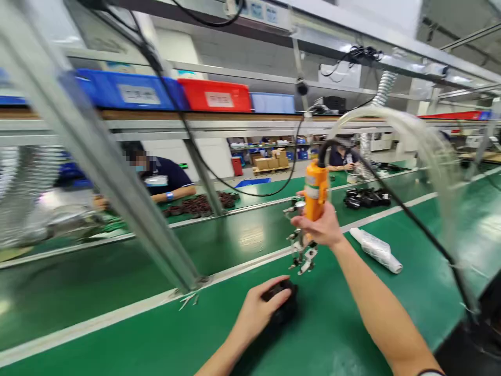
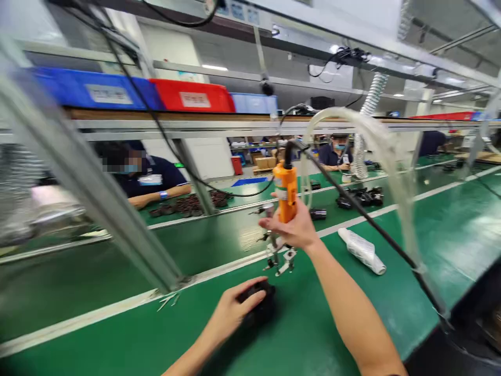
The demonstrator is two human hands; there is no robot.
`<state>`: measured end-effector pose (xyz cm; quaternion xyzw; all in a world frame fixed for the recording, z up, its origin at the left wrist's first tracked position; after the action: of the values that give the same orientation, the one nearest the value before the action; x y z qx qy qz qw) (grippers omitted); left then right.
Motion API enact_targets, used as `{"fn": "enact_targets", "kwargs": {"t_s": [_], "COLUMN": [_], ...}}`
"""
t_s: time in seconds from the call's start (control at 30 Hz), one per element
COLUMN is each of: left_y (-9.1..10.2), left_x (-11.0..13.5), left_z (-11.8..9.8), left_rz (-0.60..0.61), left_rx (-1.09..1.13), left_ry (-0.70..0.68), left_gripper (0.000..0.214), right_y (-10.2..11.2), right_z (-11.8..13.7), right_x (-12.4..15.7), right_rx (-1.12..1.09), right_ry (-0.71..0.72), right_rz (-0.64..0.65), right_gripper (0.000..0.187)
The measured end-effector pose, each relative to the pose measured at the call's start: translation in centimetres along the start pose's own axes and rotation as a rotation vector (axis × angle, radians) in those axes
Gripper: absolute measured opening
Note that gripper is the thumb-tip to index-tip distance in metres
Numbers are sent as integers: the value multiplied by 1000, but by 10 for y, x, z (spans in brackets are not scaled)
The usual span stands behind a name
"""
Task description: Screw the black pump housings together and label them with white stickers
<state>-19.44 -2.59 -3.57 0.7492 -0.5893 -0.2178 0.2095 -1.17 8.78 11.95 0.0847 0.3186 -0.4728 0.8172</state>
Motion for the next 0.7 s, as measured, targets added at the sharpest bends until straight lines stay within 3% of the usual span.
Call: {"fn": "enact_targets", "kwargs": {"t_s": [0.1, 0.23, 0.5, 0.7], "left_y": [-16, -20, -26, -31], "left_x": [-5, 3, 5, 5], "left_z": [-3, -2, 0, 5], "left_rz": [18, 37, 68, 83], "left_rx": [120, 223, 305, 361], "left_ry": [-40, -38, -55, -70], "left_gripper": [46, 40, 34, 36], "right_y": [0, -8, -24, -42], "right_z": [23, 42, 39, 33], "right_x": [12, 24, 28, 30], "right_rx": [-35, -18, 0, 48], "right_ry": [118, 208, 189, 172], "right_rz": [-96, -166, -187, -150], "right_gripper": [75, 73, 66, 50]}}
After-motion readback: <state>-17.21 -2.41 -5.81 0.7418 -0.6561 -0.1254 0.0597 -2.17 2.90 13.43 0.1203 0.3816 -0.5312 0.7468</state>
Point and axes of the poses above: each hand's wrist, its own x-axis away from the middle knuckle, its own y-axis out of the back of the hand, z = x × y, the point moved 4 cm from there along -x, towards the middle knuckle, and after that the axes turned 12 degrees about -x, right-handed, at the moved point
